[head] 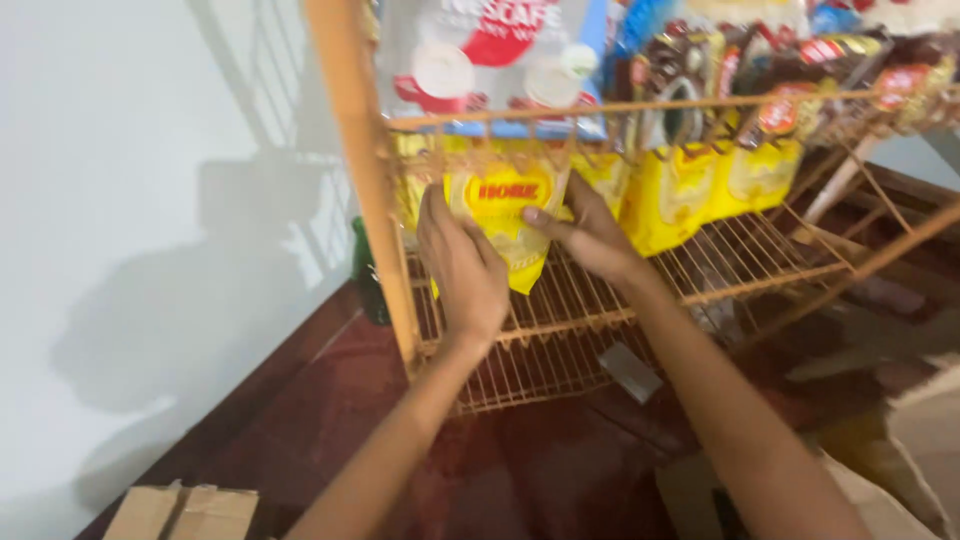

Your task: The person repeatedly picks up various packaged food items, including noodles and coffee, from a large cardboard box and places them onto a wire display shelf. The person handles the items one by one, arranging them on the shelf.

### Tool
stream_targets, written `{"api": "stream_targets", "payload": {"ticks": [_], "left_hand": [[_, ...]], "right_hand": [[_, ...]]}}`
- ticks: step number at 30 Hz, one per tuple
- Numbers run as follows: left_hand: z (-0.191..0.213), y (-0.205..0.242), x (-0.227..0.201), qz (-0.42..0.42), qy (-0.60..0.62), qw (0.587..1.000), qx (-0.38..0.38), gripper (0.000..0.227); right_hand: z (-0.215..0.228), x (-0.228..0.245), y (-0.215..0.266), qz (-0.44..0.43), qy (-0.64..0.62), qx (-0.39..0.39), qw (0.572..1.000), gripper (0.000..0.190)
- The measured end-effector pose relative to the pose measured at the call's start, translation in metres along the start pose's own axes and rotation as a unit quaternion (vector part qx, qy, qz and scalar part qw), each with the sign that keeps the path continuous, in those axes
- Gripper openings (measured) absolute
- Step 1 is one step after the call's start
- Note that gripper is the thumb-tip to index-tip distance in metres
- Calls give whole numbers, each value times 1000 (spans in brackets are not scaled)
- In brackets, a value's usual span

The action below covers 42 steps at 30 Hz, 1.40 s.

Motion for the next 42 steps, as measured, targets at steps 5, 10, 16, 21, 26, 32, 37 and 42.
{"api": "stream_targets", "payload": {"ticks": [5, 10, 16, 21, 26, 32, 37, 42], "left_hand": [[9, 5, 12, 37, -46, 998, 13, 69], [7, 6, 23, 38, -64, 997, 38, 76], [10, 5, 25, -29, -43, 998, 32, 74], [12, 8, 22, -138, -146, 977, 78, 71], [5, 9, 25, -178, -248, 939, 160, 72], [-3, 14, 19, -205, -253, 927, 187, 70], [-15, 12, -14, -202, -166, 946, 190, 72], [-61, 22, -80, -243, -11, 948, 203, 79]], "right_hand": [[-31, -41, -29, 13, 26, 17, 999, 63], [-40, -29, -32, 53, -16, 28, 998, 66], [-42, -36, -24, -18, 47, -79, 996, 62], [-52, -46, -19, 28, 13, -121, 992, 50], [-49, -43, -14, 36, 72, -153, 985, 45], [-39, -20, -4, 29, 160, -136, 977, 40], [-5, 44, 26, -67, 329, -114, 935, 51], [79, 78, 73, -133, 480, -60, 865, 49]]}}
Point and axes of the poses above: each hand's wrist, its own y-axis away from the middle knuckle, its own z-axis out of the back of the hand, x = y × z, the point moved 1 cm from there along -y, towards the middle knuckle, and after that the axes turned 9 degrees about -z, right-handed, at the moved point
